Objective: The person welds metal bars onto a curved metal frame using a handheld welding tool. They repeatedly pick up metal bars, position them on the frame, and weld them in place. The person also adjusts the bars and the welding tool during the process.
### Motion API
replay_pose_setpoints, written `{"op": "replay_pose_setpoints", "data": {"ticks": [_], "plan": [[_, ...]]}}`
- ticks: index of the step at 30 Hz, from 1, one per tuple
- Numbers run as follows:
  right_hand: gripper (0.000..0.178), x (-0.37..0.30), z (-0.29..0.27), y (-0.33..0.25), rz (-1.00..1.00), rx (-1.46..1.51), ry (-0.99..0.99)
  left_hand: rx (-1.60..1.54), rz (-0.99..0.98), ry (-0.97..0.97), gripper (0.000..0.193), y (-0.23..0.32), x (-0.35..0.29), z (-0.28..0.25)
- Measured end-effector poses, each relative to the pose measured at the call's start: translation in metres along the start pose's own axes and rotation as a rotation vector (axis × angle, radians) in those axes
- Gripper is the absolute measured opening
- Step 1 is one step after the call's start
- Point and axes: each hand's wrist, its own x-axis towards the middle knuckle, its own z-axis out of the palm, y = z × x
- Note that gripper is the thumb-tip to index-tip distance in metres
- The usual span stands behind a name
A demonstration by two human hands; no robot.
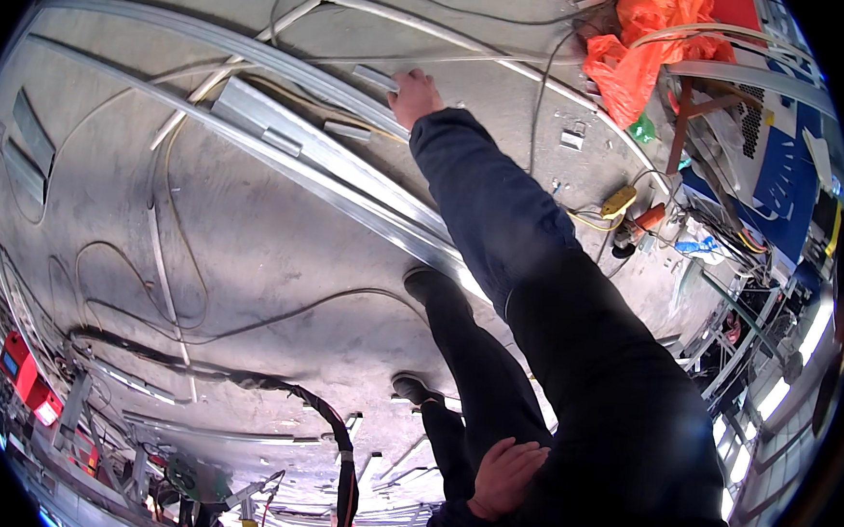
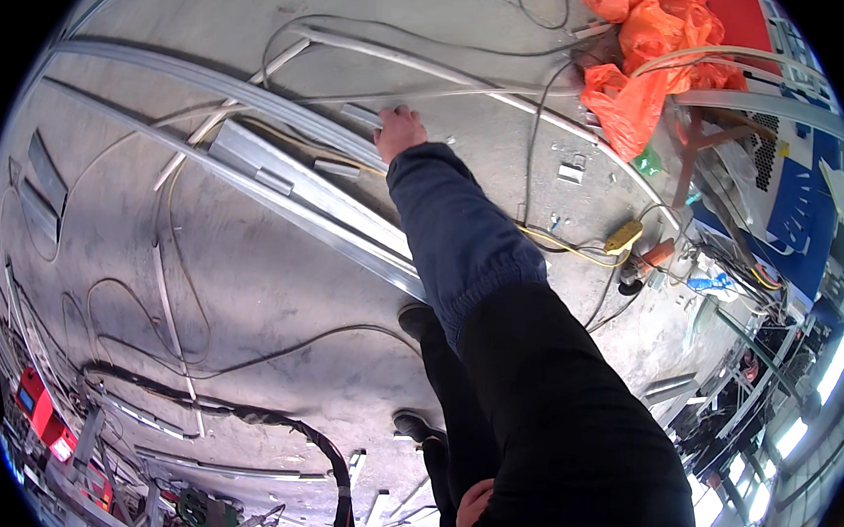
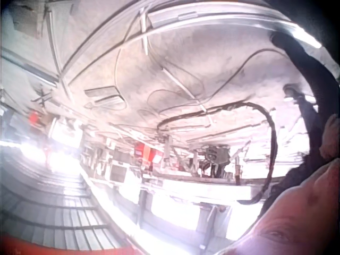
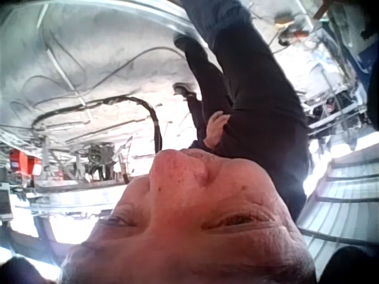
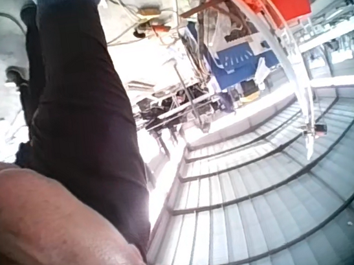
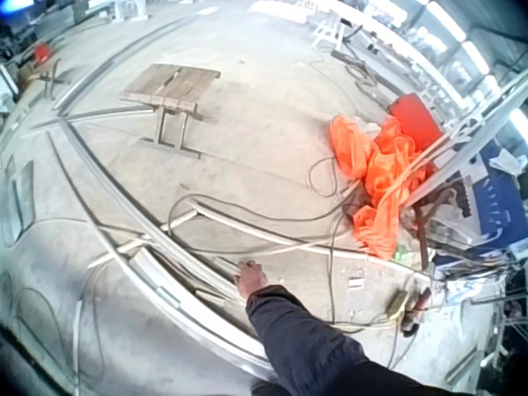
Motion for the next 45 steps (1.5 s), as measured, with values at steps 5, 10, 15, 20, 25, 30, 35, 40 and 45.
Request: {"op": "replay_pose_setpoints", "data": {"ticks": [5,10,15,20,25,30,35,40,45], "plan": [[0.034,0.01,0.009,-0.023,0.004,-0.074,-0.057,0.531,0.385,-0.063,0.037,0.007,0.011,-0.004],[0.025,-0.036,0.008,-0.01,-0.012,-0.006,0.015,0.246,0.248,0.017,0.036,0.004,0.005,0.01],[0.024,-0.201,-0.021,0.052,0.113,0.273,-0.157,0.819,0.529,-0.043,0.031,0.022,0.018,0.014],[0.024,-0.367,-0.027,0.113,0.246,0.208,-0.282,0.826,0.553,-0.051,0.035,0.004,0.01,0.021],[0.031,-0.399,-0.008,0.108,0.135,-0.019,-0.305,0.796,0.609,-0.057,0.028,-0.019,0.001,0.017],[0.037,-0.386,0.015,0.093,0.069,-0.263,-0.271,0.745,0.647,-0.006,0.025,-0.052,-0.013,0.015],[0.032,-0.375,-0.003,0.112,-0.163,-0.324,-0.3,0.78,0.693,-0.034,0.028,-0.062,-0.019,0.017],[0.027,-0.387,-0.103,0.074,-0.194,-0.16,-0.47,0.777,0.624,-0.049,0.031,-0.05,-0.019,0.04],[0.033,-0.417,-0.285,-0.006,-0.279,0.022,-0.63,0.538,0.314,0.097,0.026,-0.07,-0.025,0.05]]}}
